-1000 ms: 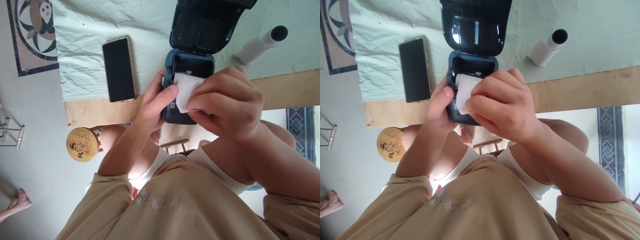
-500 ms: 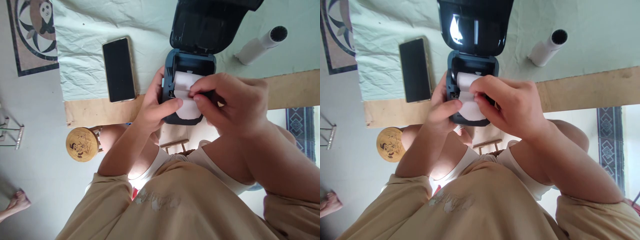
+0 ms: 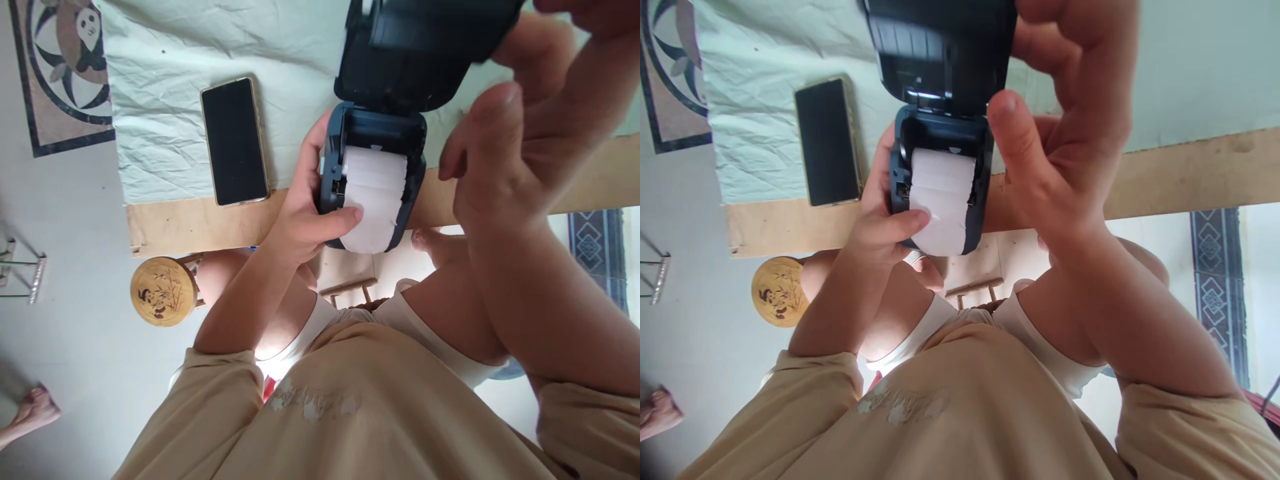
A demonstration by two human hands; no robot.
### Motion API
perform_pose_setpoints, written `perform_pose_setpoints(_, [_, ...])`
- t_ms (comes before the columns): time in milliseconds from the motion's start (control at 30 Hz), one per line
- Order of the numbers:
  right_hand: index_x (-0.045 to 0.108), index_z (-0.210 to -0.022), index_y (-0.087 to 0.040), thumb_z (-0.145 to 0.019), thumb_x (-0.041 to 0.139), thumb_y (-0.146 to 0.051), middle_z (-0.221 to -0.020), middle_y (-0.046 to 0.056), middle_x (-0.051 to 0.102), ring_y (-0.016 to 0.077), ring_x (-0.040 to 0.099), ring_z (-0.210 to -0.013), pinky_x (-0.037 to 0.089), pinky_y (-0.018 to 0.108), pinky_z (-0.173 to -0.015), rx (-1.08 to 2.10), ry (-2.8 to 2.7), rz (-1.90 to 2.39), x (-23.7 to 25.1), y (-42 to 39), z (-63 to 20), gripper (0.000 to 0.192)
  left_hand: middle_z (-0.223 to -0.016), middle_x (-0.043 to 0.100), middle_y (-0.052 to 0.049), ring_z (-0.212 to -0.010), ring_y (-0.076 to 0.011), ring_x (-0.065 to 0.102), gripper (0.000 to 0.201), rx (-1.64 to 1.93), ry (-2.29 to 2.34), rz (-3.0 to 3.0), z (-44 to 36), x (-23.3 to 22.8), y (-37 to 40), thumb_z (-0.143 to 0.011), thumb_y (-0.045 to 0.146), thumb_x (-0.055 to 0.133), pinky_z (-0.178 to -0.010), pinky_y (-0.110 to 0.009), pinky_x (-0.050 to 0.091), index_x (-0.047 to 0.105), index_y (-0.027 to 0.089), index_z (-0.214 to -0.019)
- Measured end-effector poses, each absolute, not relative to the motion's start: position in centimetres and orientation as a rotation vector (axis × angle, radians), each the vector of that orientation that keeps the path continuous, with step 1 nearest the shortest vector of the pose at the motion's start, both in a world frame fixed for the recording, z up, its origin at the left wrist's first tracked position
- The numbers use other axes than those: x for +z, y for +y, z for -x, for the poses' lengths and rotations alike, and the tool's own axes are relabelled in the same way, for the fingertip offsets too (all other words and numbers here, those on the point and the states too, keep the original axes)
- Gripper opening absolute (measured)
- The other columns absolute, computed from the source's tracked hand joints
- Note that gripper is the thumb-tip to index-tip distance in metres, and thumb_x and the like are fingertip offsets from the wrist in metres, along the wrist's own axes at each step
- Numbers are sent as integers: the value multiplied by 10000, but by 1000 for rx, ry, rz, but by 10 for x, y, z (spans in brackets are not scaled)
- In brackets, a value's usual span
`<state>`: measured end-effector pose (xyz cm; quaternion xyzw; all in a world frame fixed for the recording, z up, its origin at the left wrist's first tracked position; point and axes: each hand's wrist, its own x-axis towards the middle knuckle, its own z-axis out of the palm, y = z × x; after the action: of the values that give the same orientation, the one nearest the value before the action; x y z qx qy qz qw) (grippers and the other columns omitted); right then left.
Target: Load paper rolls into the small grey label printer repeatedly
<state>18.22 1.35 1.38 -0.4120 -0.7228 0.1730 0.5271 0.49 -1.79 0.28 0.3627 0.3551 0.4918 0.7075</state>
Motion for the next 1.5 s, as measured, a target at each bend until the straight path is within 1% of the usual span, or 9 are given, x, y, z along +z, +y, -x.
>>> perform_pose_setpoints(133, [515,-862,-145,-824,583,-242,-893,22,539,95,573,-980,412,131,-577,406,-1707,892,15,9,-180,124,-1065,603,-8,-796,-110,598,781,1128,769,-831,1,-8,-18,-600,186,719,-672,-203,446,423,304,-1313])
perform_pose_setpoints(333, [571,-1013,-160,-765,569,-238,-1052,45,496,103,484,-1036,356,86,-509,535,-1793,1025,20,-3,-181,260,-823,573,39,-546,-53,521,1018,1084,740,-928,4,-19,-17,-592,217,755,-524,-177,399,204,339,-1439])
perform_pose_setpoints(500, [615,-927,-144,-691,607,-195,-1134,98,451,178,428,-1166,372,115,-477,586,-1907,1054,16,-2,-184,241,-913,608,24,-642,-91,608,999,1088,760,-904,2,-13,-19,-616,206,728,-616,-214,471,189,334,-1447])
perform_pose_setpoints(700, [568,-955,-164,-663,573,-151,-1220,81,410,28,438,-719,376,174,-472,673,-1946,1118,18,-4,-185,292,-932,636,29,-719,-116,638,1060,1103,701,-862,0,-15,-18,-585,166,739,-682,-242,510,159,344,-1454])
perform_pose_setpoints(867, [549,-931,-172,-746,544,-258,-1235,67,424,48,468,-750,361,184,-480,765,-1905,1111,18,-5,-182,205,-998,645,12,-760,-129,651,1086,1104,674,-838,-1,-13,-19,-599,161,730,-695,-252,509,101,320,-1470])
perform_pose_setpoints(1000, [329,-1266,-262,-802,582,-372,-1224,38,461,32,524,-707,440,168,-485,1168,-1699,1186,19,-4,-177,540,-1013,657,10,-912,-196,675,1000,1158,709,-774,-6,-5,-22,-599,189,721,-778,-301,528,200,331,-1440])
perform_pose_setpoints(1100, [97,-1355,-347,-835,550,-414,-1005,-21,550,25,540,-601,453,146,-453,1611,-1560,1107,19,-4,-176,693,-1128,639,-13,-1181,-272,578,821,1209,687,-704,-12,2,-23,-626,245,699,-891,-368,529,332,318,-1357])
perform_pose_setpoints(1233, [152,-1320,-364,-833,568,-360,-877,-58,529,27,545,-576,461,132,-443,1707,-1493,1029,19,-4,-176,641,-1283,552,14,-1328,-228,456,393,1304,713,-626,-17,9,-24,-823,246,490,-1076,-379,436,466,271,-1214])
perform_pose_setpoints(1500, [167,-1312,-357,-778,637,-326,-795,-60,523,18,465,-463,428,160,-385,1634,-1602,1056,18,-3,-179,712,-1298,526,41,-1359,-246,416,407,1194,600,-694,-3,1,-21,-824,201,495,-1104,-367,413,468,298,-1218])
